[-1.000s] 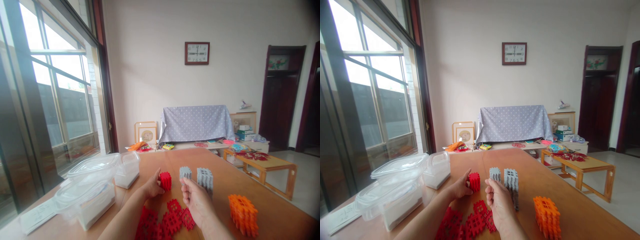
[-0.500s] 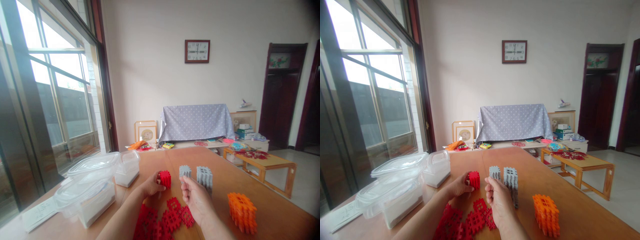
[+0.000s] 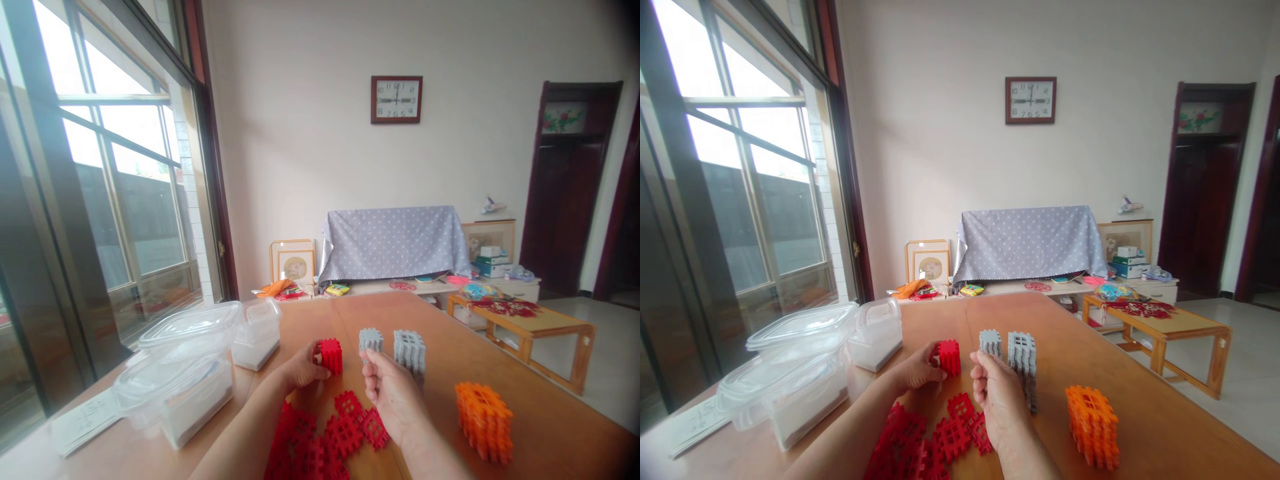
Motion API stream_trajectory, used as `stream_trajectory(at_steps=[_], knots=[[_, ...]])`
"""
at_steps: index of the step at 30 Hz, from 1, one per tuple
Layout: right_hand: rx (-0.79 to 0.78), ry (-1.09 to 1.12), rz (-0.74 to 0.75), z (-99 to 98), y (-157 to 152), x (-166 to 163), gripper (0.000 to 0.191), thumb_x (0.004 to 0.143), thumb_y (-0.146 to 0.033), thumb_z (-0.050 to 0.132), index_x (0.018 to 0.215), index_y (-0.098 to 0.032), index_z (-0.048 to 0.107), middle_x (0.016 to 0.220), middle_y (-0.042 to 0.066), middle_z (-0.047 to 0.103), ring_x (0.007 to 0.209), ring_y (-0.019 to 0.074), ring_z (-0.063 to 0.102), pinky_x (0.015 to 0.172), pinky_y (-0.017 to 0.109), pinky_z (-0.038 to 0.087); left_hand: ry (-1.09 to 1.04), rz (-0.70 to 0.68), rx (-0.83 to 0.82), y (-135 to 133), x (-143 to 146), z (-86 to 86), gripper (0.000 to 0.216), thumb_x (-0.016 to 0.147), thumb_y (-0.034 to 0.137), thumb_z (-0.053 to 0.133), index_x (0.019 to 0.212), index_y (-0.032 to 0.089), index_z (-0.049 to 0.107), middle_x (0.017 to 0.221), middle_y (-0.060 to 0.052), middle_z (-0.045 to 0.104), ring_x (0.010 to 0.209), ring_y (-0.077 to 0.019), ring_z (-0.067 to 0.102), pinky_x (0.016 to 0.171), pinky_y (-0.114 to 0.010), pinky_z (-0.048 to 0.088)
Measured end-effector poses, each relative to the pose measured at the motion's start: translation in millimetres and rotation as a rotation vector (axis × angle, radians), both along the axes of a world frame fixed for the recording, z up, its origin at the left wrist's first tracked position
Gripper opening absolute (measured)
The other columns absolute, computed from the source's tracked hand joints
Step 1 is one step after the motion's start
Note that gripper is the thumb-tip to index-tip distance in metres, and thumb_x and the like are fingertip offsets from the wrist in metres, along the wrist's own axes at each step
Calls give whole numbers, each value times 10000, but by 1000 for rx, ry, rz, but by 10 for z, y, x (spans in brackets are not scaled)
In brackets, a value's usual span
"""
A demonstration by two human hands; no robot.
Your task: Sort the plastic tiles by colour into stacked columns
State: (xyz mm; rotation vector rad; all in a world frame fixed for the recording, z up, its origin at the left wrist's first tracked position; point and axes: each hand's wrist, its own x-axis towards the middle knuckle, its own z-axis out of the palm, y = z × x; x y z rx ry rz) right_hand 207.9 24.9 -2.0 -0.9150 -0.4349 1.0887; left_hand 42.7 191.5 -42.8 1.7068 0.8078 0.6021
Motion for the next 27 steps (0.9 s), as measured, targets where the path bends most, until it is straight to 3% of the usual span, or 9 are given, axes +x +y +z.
stream_trajectory(at_steps=[4,11,15,20,27], knots=[[-7,-10,16,-18,4,-5,328,719,-407,798,911,-150,727,620,-36,594,480,60,433,443,203,281,60,107,59,-64,-121,79,946,596,245,845,1451,169,448,1474,-214,497,1226,-337,556,909,-378,498],[0,-185,52,-53,-12,-56,360,707,-472,774,901,-176,707,616,-23,612,463,87,464,430,227,299,72,199,163,-374,-411,355,670,695,289,803,1312,125,597,1334,-203,635,1243,-322,588,1033,-408,461],[-18,-235,94,-98,-17,-120,367,699,-480,773,896,-179,704,624,-23,615,466,84,466,422,219,288,47,243,175,-807,-709,524,540,825,432,719,1278,149,636,1292,-166,681,1201,-294,622,1018,-398,473],[-40,-333,144,-153,-30,-217,365,698,-484,772,878,-173,703,642,-25,607,479,71,452,424,199,291,23,373,151,-1468,-1208,652,531,922,590,552,1252,187,656,1225,-120,723,1162,-275,646,993,-400,479],[-71,-496,169,-176,-57,-299,346,699,-496,749,824,-179,695,622,-21,611,474,83,463,437,208,303,46,618,275,-2199,-1826,576,560,984,616,418,1252,192,665,1258,-108,710,1195,-278,629,1061,-410,440]])
